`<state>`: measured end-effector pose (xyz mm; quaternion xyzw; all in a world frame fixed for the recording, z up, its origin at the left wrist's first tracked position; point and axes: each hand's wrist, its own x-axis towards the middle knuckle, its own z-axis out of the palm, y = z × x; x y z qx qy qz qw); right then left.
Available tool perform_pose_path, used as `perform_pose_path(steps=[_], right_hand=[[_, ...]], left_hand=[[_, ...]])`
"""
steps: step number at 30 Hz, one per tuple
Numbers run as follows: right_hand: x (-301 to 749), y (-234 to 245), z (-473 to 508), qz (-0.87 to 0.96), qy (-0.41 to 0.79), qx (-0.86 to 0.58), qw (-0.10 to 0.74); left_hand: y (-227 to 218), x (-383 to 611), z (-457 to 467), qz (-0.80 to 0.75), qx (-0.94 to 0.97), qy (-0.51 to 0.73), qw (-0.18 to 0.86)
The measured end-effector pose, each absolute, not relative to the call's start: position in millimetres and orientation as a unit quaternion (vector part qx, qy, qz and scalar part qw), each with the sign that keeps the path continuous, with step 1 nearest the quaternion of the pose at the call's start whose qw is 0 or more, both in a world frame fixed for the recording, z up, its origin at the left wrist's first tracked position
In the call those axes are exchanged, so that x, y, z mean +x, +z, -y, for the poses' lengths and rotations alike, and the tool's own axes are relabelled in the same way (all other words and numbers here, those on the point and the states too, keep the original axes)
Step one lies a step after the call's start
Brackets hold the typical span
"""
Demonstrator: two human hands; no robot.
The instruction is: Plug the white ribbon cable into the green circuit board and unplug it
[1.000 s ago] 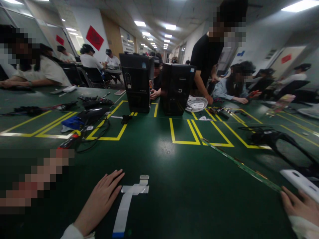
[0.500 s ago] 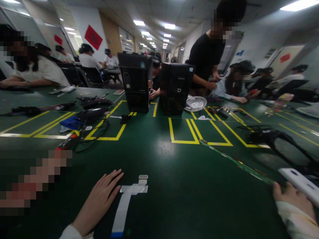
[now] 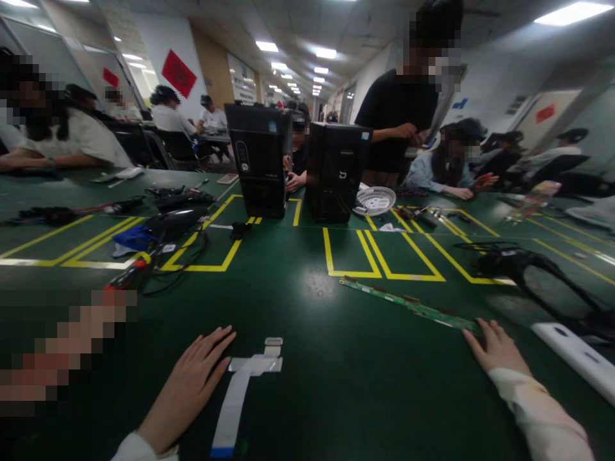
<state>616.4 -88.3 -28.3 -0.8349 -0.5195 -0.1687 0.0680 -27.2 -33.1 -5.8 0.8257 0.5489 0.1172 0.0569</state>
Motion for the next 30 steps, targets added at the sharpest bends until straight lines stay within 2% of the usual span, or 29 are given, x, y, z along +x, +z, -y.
perform_pose_path(steps=[4,16,23,30], right_hand=[[578.0,-33.7,57.4,0.542,-0.082,-0.830,0.105],[398.7,-33.8,-10.9,0.714,-0.011,-0.666,0.217],[308.3,-31.1,2.4,0.731,0.010,-0.651,0.204],[284.4,-20.6,10.1,0.792,0.014,-0.589,0.162]], left_hand=[[-6.7,-28.5,32.6,-0.554,0.824,0.107,0.061],[-4.8,-26.4,32.2,-0.540,0.831,0.127,0.047],[-9.6,-28.5,32.1,-0.538,0.832,0.129,0.043],[-11.7,-28.4,32.1,-0.536,0.833,0.135,0.039]])
